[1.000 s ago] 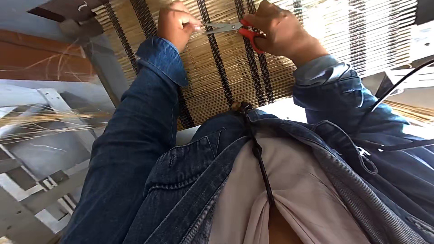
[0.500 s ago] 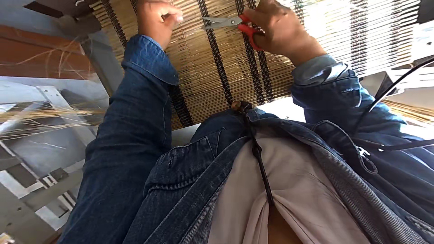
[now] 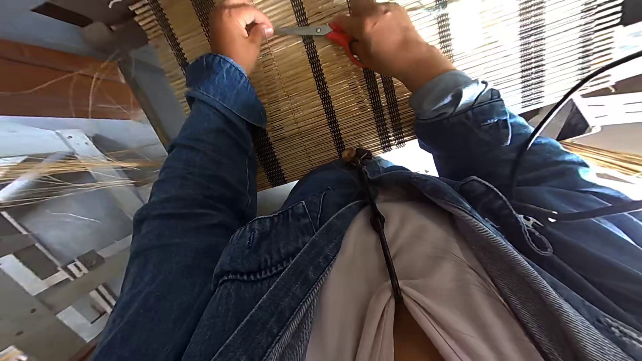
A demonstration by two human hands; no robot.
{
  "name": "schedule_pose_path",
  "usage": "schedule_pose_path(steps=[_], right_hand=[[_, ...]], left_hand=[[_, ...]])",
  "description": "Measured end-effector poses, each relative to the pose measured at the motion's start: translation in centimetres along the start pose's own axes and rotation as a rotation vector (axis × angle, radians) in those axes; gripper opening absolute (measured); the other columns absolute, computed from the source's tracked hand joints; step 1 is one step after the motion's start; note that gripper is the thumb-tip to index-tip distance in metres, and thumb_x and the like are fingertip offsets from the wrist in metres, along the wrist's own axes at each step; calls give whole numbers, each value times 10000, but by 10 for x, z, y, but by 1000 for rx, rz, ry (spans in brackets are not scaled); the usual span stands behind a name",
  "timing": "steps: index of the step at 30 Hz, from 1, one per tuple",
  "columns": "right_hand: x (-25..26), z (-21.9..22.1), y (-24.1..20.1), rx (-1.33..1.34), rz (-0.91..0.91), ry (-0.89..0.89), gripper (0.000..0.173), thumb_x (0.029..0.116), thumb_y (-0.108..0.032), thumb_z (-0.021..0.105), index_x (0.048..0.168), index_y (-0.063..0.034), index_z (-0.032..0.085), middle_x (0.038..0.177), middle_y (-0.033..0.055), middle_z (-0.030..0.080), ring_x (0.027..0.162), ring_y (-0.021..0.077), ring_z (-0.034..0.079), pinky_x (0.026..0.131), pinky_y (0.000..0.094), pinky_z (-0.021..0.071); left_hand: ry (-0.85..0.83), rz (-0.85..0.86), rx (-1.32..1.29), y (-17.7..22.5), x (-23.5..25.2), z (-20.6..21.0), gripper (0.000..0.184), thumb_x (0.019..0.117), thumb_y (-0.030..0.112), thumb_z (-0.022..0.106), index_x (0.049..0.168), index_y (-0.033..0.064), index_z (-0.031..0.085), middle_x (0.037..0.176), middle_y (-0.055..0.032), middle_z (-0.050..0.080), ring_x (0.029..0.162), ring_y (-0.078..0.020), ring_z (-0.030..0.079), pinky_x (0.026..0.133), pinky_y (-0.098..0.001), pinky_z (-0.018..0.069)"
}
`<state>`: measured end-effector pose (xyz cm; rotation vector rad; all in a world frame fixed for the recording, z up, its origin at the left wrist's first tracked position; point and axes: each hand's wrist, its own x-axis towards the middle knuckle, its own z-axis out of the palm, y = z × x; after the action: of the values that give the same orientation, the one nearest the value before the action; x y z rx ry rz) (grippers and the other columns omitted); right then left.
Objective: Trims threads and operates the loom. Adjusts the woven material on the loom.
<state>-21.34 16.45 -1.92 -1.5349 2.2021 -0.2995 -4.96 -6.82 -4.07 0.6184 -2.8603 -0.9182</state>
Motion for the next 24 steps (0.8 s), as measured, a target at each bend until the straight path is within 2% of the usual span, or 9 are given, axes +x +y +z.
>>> schedule_pose_path(steps=[2, 7, 10, 13, 15, 20, 24], right_hand=[[0, -3, 1, 33, 18, -4, 402, 1014, -74, 513, 1403, -81, 614, 1329, 243, 610, 1207, 447, 615, 1017, 619, 461], [-22, -7, 29, 158, 93, 73, 435, 1008, -101, 525, 1437, -100, 598, 1315, 250, 617, 1221, 431, 609, 1045, 606, 452], [-39, -4, 48, 163, 109, 123, 444, 996, -89, 529, 1434, -91, 599, 1272, 264, 616, 1161, 447, 622, 997, 625, 466], [-55, -2, 54, 154, 59, 149, 436, 997, -104, 526, 1424, -95, 614, 1210, 247, 628, 1069, 424, 644, 923, 611, 495], [-60, 2, 52, 136, 4, 148, 439, 993, -95, 536, 1425, -92, 616, 1206, 250, 630, 1055, 429, 651, 894, 610, 506], [-61, 6, 50, 126, -65, 122, 498, 944, -77, 605, 1442, -77, 594, 1238, 281, 595, 1140, 460, 603, 954, 606, 488], [-61, 5, 48, 99, -57, 123, 467, 956, -82, 597, 1422, -82, 611, 1240, 276, 604, 1149, 454, 611, 964, 607, 487]], left_hand=[[24, -1, -22, 1, 0, 0, 279, 1010, 166, 566, 1125, -28, 730, 1170, -225, 694, 1124, -255, 655, 1035, -355, 473], [87, 3, -97, 1, -12, -1, 312, 1029, 172, 518, 1173, -36, 699, 1148, -189, 704, 1067, -162, 664, 976, -285, 499], [73, 84, -86, 1, -24, 9, 337, 1043, 190, 495, 1154, -60, 691, 1142, -225, 694, 1055, -227, 665, 965, -333, 503], [127, 173, -97, 5, -31, 25, 293, 1021, 177, 556, 1082, -57, 722, 1110, -243, 694, 1054, -265, 665, 967, -340, 504], [125, 184, -100, 15, -32, 32, 248, 999, 154, 598, 1056, -36, 748, 1120, -245, 700, 1091, -286, 665, 1003, -359, 494], [77, 86, -64, 36, -25, 42, 235, 991, 162, 621, 1090, 25, 783, 1169, -227, 690, 1125, -298, 650, 1035, -386, 473], [0, 59, 17, 42, -17, 38, 254, 1002, 177, 596, 1113, 25, 768, 1218, -227, 680, 1191, -350, 624, 1083, -482, 425]])
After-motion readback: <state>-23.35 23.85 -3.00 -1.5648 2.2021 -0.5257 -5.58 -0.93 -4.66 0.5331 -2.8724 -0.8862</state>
